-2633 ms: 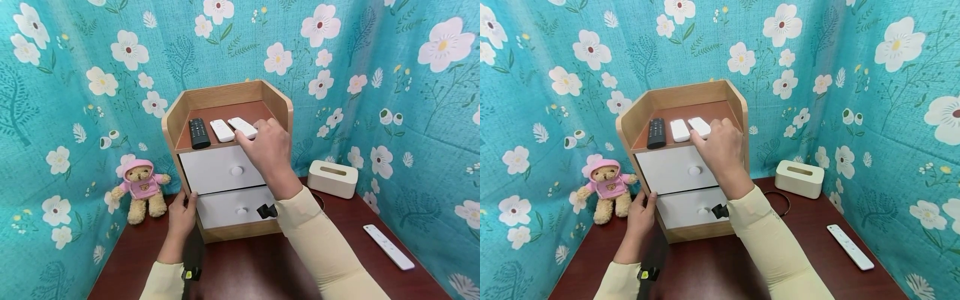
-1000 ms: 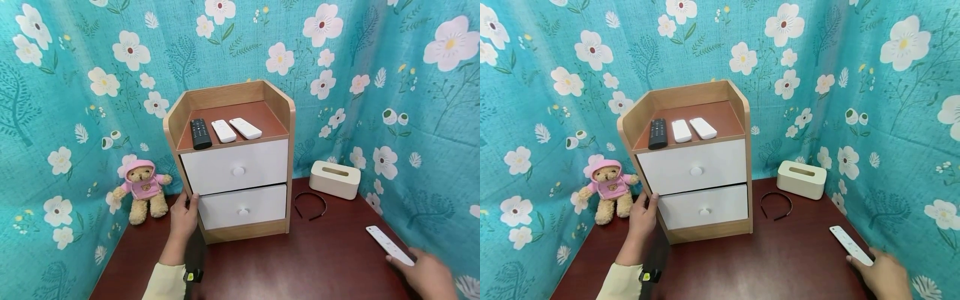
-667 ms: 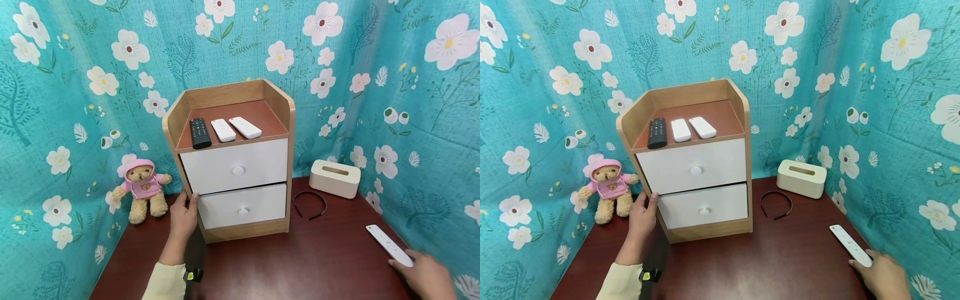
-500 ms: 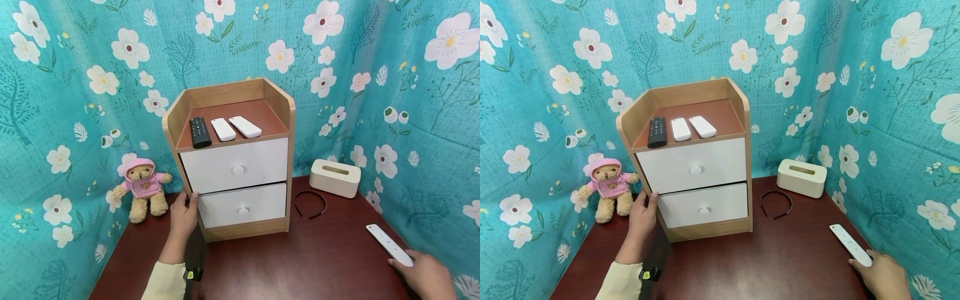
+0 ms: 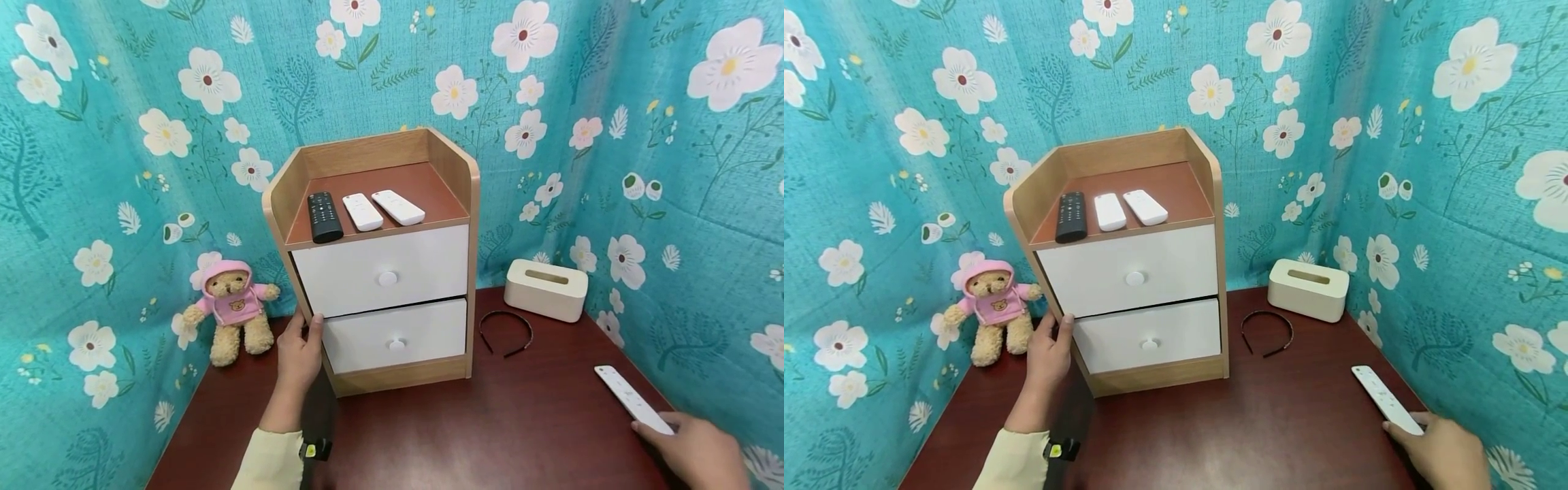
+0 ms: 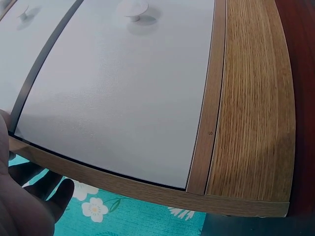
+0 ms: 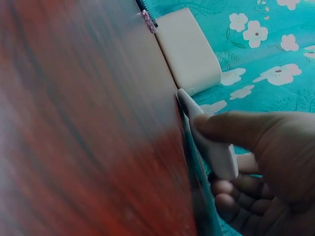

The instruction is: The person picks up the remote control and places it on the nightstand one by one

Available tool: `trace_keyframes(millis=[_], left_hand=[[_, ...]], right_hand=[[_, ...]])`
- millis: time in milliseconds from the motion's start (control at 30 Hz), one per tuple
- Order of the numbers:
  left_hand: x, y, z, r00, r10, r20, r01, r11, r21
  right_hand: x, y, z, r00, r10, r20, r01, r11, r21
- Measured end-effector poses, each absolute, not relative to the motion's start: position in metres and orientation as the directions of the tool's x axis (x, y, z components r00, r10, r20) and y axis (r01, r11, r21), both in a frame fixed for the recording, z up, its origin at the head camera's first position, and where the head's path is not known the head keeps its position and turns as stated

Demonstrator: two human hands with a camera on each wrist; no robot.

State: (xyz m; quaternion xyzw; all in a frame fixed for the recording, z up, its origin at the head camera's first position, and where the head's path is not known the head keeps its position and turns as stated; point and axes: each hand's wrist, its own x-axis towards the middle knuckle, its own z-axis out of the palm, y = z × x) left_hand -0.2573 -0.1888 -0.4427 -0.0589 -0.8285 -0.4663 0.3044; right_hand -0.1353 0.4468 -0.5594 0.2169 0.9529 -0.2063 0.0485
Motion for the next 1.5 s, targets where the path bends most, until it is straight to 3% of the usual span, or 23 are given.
trace_keyframes(millis=[300, 500, 767, 867, 967, 1233, 1500], left_hand=[[-0.258, -0.187, -0.438, -0.799, -0.186, 0.572, 0.392, 0.559, 0.730], [-0.259, -0.186, -0.435, -0.811, -0.182, 0.556, 0.380, 0.558, 0.738], [-0.260, -0.186, -0.431, -0.798, -0.189, 0.573, 0.394, 0.556, 0.732], [-0.261, -0.187, -0.430, -0.806, -0.193, 0.560, 0.380, 0.557, 0.739], [-0.260, -0.188, -0.432, -0.822, -0.196, 0.534, 0.354, 0.560, 0.749], [-0.258, -0.188, -0.440, -0.836, -0.191, 0.514, 0.340, 0.555, 0.759], [-0.255, -0.186, -0.443, -0.826, -0.210, 0.523, 0.338, 0.558, 0.758]], right_hand=[[-0.144, 0.389, -0.536, -0.889, 0.457, -0.031, 0.399, 0.738, -0.544], [-0.144, 0.339, -0.508, -0.859, 0.476, 0.186, 0.224, 0.678, -0.700], [-0.142, 0.281, -0.434, -0.790, 0.499, 0.355, -0.091, 0.477, -0.874], [-0.143, 0.260, -0.399, -0.758, 0.470, 0.452, -0.253, 0.427, -0.868], [-0.145, 0.239, -0.366, -0.727, 0.462, 0.508, -0.337, 0.405, -0.850], [-0.171, 0.197, -0.299, -0.638, 0.479, 0.603, -0.427, 0.431, -0.795], [-0.211, 0.152, -0.265, -0.556, 0.364, 0.747, -0.428, 0.645, -0.633]])
